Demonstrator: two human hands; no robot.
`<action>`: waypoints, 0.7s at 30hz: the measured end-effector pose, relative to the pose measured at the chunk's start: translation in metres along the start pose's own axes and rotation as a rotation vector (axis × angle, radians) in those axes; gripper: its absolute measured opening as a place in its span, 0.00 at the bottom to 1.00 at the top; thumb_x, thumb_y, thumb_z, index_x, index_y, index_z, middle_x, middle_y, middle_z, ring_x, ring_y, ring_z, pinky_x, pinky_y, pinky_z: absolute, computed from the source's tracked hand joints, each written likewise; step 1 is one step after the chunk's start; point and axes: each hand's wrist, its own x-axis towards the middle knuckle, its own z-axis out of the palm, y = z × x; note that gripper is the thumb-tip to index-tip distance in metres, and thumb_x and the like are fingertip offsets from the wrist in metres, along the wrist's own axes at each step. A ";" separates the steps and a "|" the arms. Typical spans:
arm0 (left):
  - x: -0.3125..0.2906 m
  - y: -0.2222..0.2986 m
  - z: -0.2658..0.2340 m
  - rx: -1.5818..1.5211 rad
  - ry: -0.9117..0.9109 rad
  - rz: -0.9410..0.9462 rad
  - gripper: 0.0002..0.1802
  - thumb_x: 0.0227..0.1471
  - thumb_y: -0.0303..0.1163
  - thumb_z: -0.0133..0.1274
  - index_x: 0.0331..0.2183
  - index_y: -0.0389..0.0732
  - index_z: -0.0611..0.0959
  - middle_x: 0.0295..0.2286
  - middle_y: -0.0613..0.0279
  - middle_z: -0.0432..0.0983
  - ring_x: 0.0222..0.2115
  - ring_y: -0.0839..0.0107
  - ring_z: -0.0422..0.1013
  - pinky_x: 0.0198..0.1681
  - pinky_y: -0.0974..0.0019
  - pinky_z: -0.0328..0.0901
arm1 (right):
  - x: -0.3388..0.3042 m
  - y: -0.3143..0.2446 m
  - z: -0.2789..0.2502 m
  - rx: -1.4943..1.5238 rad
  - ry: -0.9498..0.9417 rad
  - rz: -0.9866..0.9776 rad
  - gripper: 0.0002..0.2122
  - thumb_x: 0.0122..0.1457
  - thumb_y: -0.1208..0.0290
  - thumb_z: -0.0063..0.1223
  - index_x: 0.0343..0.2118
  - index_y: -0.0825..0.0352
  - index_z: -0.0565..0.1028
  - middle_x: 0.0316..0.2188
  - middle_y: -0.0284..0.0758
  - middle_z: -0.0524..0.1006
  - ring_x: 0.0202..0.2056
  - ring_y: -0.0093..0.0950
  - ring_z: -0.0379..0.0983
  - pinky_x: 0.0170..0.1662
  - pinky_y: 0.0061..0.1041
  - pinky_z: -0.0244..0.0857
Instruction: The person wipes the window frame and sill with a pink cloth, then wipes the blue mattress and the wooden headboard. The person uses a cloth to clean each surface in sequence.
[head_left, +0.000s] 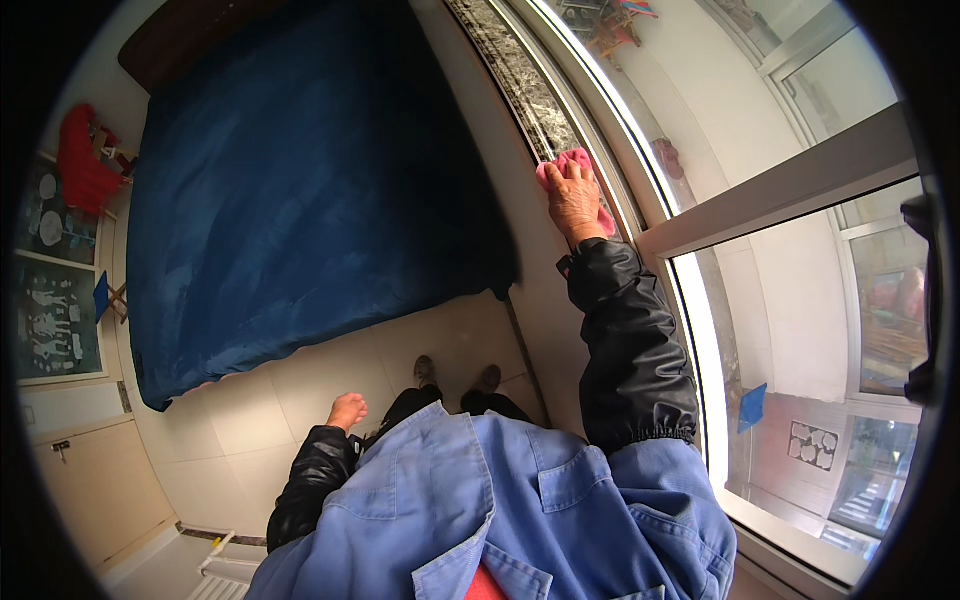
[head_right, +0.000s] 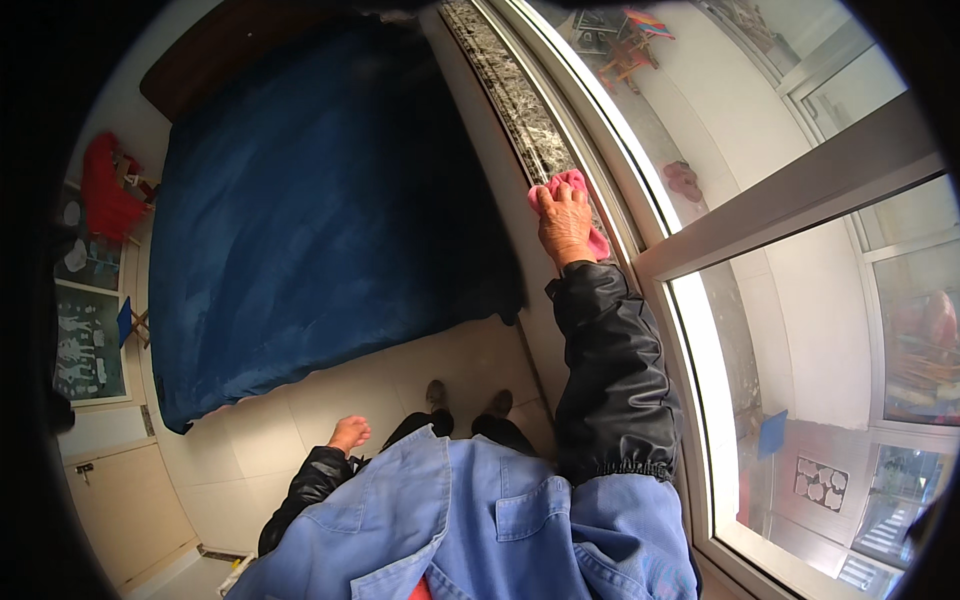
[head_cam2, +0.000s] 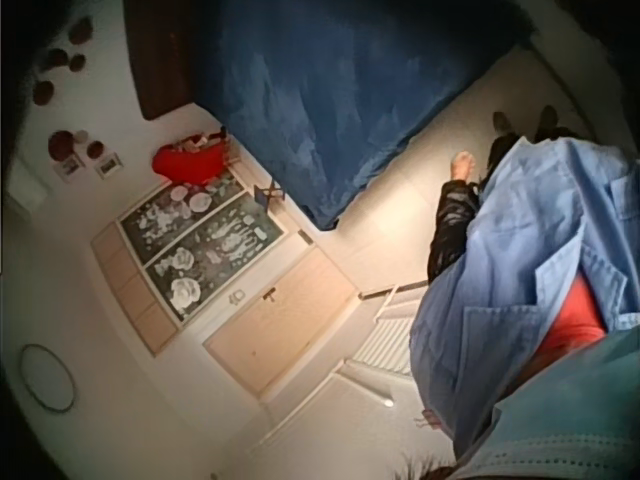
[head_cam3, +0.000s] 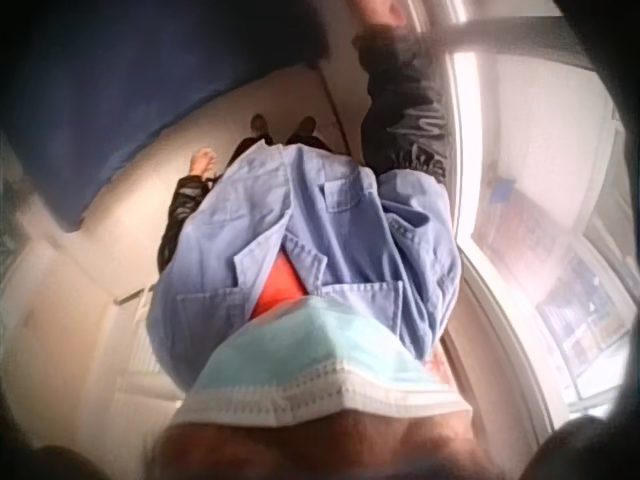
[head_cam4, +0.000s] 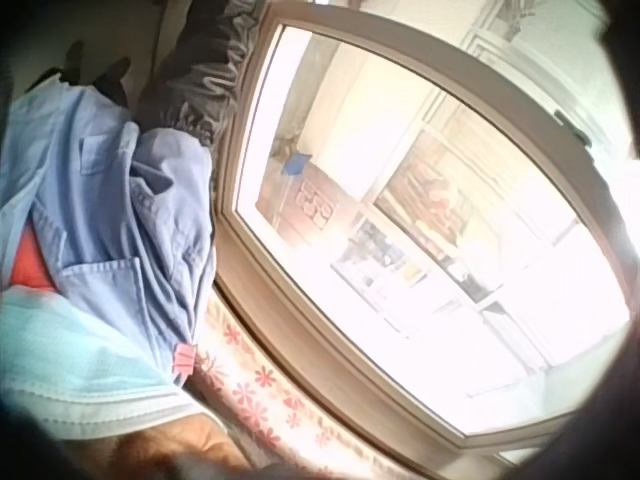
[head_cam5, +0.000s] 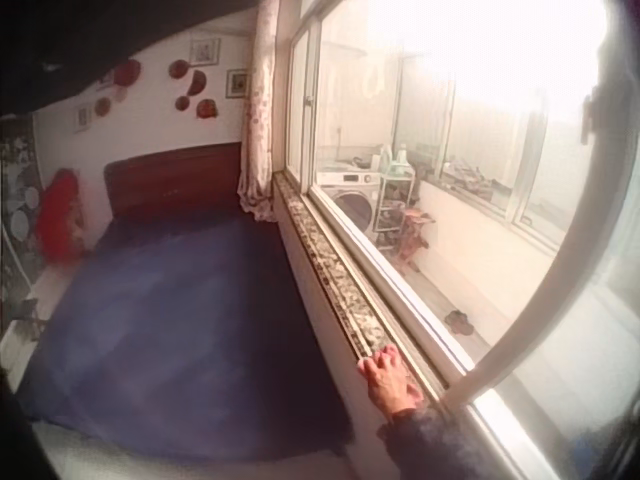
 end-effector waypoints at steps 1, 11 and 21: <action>-0.002 -0.010 0.002 -0.035 0.000 -0.007 0.16 0.59 0.29 0.52 0.49 0.40 0.79 0.36 0.62 0.82 0.33 0.72 0.78 0.35 0.67 0.73 | 0.006 -0.003 0.005 -0.024 0.002 0.003 0.19 0.55 0.72 0.54 0.51 0.50 0.77 0.48 0.39 0.75 0.49 0.44 0.71 0.45 0.40 0.70; 0.057 -0.146 -0.003 0.182 0.084 0.373 0.11 0.46 0.36 0.54 0.23 0.39 0.86 0.28 0.47 0.81 0.30 0.46 0.76 0.34 0.47 0.71 | -0.105 -0.003 -0.038 -0.024 0.078 -0.120 0.23 0.50 0.78 0.56 0.52 0.55 0.76 0.50 0.39 0.71 0.52 0.46 0.68 0.51 0.43 0.68; 0.066 -0.130 -0.023 0.081 0.198 0.345 0.10 0.45 0.33 0.52 0.23 0.37 0.84 0.28 0.44 0.79 0.32 0.41 0.75 0.36 0.45 0.70 | 0.025 -0.013 0.024 -0.138 -0.025 -0.159 0.21 0.55 0.77 0.51 0.53 0.54 0.74 0.51 0.40 0.72 0.48 0.45 0.71 0.50 0.41 0.69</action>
